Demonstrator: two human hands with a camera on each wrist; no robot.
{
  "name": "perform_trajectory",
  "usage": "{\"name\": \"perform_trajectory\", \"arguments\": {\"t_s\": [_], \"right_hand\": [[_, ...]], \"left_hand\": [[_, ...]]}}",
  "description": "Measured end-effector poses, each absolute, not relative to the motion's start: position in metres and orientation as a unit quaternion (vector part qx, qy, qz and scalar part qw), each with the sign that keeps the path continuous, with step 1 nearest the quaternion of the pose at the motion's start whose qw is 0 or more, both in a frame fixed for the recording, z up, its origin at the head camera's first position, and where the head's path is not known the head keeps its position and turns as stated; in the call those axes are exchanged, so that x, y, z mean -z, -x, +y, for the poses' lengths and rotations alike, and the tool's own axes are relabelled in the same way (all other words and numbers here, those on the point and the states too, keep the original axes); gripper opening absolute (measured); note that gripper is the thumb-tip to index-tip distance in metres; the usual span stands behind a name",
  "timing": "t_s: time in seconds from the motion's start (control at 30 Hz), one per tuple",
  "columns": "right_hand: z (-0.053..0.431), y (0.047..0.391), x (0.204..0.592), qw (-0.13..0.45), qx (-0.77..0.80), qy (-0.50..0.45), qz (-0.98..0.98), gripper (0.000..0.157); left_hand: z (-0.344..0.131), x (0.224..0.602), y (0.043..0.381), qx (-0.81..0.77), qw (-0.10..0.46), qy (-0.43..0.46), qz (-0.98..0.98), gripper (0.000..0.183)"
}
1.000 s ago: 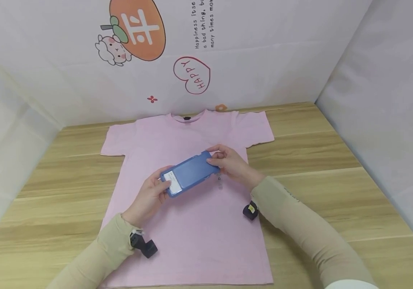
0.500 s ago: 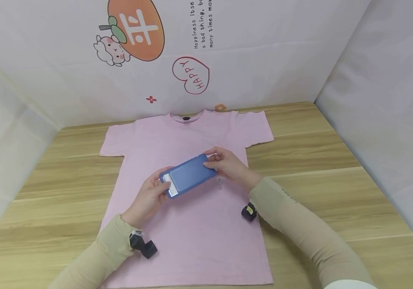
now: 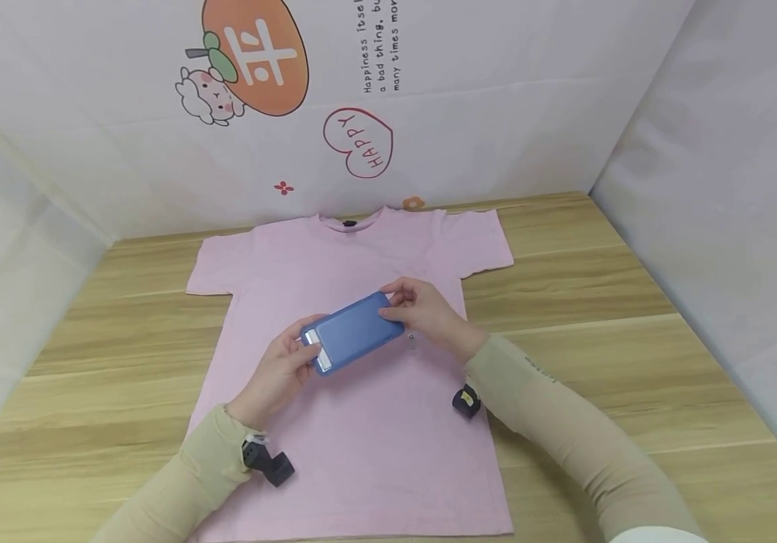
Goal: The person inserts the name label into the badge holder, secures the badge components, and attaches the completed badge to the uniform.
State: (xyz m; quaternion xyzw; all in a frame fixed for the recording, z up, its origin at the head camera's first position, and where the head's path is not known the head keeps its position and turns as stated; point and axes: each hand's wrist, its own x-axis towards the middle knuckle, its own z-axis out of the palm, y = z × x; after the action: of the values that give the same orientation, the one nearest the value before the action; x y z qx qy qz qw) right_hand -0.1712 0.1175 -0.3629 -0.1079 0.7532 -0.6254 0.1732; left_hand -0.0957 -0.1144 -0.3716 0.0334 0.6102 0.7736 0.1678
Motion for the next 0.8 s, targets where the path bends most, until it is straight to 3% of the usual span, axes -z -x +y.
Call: {"name": "perform_trajectory", "arguments": {"t_s": [0.8], "right_hand": [[0.1084, 0.1727, 0.3692, 0.181, 0.639, 0.090, 0.742, 0.040]], "left_hand": [[-0.1216, 0.3728, 0.1033, -0.761, 0.180, -0.054, 0.621, 0.049]]}}
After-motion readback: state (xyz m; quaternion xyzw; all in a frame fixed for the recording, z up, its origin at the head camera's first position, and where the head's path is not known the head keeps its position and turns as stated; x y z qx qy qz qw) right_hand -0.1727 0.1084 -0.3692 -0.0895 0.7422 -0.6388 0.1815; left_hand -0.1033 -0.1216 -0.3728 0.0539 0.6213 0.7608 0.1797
